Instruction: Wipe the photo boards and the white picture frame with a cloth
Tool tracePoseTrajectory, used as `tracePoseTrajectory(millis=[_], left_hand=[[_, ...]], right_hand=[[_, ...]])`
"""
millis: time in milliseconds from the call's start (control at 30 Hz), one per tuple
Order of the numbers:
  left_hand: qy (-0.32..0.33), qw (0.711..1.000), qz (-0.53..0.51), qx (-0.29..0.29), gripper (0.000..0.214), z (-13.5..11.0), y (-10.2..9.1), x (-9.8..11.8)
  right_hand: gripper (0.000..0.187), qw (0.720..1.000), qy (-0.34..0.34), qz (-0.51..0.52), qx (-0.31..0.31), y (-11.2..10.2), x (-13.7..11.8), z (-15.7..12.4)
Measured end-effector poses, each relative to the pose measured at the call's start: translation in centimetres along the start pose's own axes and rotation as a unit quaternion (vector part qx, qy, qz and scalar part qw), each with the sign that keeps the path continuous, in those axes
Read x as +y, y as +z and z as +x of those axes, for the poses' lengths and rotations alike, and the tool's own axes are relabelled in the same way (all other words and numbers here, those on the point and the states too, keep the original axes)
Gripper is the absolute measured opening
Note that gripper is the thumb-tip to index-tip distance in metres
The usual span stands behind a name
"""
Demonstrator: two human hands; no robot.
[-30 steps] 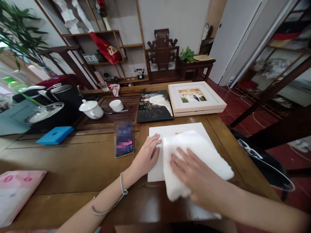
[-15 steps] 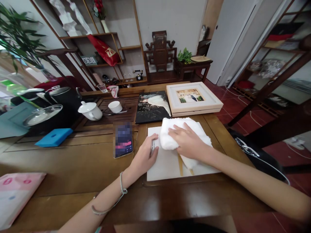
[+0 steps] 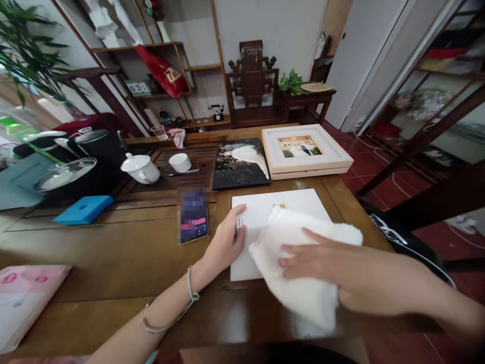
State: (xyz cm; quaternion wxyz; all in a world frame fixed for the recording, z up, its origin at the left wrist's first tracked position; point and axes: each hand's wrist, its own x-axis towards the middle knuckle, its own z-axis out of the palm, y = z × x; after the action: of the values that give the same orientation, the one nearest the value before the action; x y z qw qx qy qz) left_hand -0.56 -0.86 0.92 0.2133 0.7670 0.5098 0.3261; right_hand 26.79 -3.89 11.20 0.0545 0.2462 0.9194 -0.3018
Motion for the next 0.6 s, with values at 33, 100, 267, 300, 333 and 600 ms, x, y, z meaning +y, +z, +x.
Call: tracePoseTrajectory(millis=[33, 100, 267, 300, 333, 600], left_hand=[[-0.002, 1.0, 0.002, 0.001, 0.042, 0.0, 0.0, 0.0], [-0.003, 1.0, 0.005, 0.004, 0.042, 0.1, 0.0, 0.1], [0.012, 1.0, 0.02, 0.019, 0.042, 0.2, 0.1, -0.3], [0.018, 0.999, 0.023, 0.025, 0.043, 0.2, 0.1, -0.4], [0.025, 0.999, 0.025, 0.03, 0.045, 0.2, 0.1, -0.5], [0.071, 0.997, 0.019, 0.026, 0.059, -0.1, 0.4, -1.3]], right_hand=[[0.084, 1.0, 0.022, 0.008, 0.003, -0.6, 1.3, 0.0], [0.087, 0.997, 0.065, -0.003, 0.039, -1.5, 4.0, 1.0], [0.079, 0.977, 0.133, -0.093, 0.135, -1.4, 6.4, 6.2], [0.075, 0.973, 0.133, -0.122, 0.141, -1.1, 6.0, 7.3], [0.07, 0.969, 0.127, -0.151, 0.146, -0.8, 5.4, 8.2], [0.048, 0.967, 0.024, -0.232, 0.102, 1.5, -0.3, 8.1]])
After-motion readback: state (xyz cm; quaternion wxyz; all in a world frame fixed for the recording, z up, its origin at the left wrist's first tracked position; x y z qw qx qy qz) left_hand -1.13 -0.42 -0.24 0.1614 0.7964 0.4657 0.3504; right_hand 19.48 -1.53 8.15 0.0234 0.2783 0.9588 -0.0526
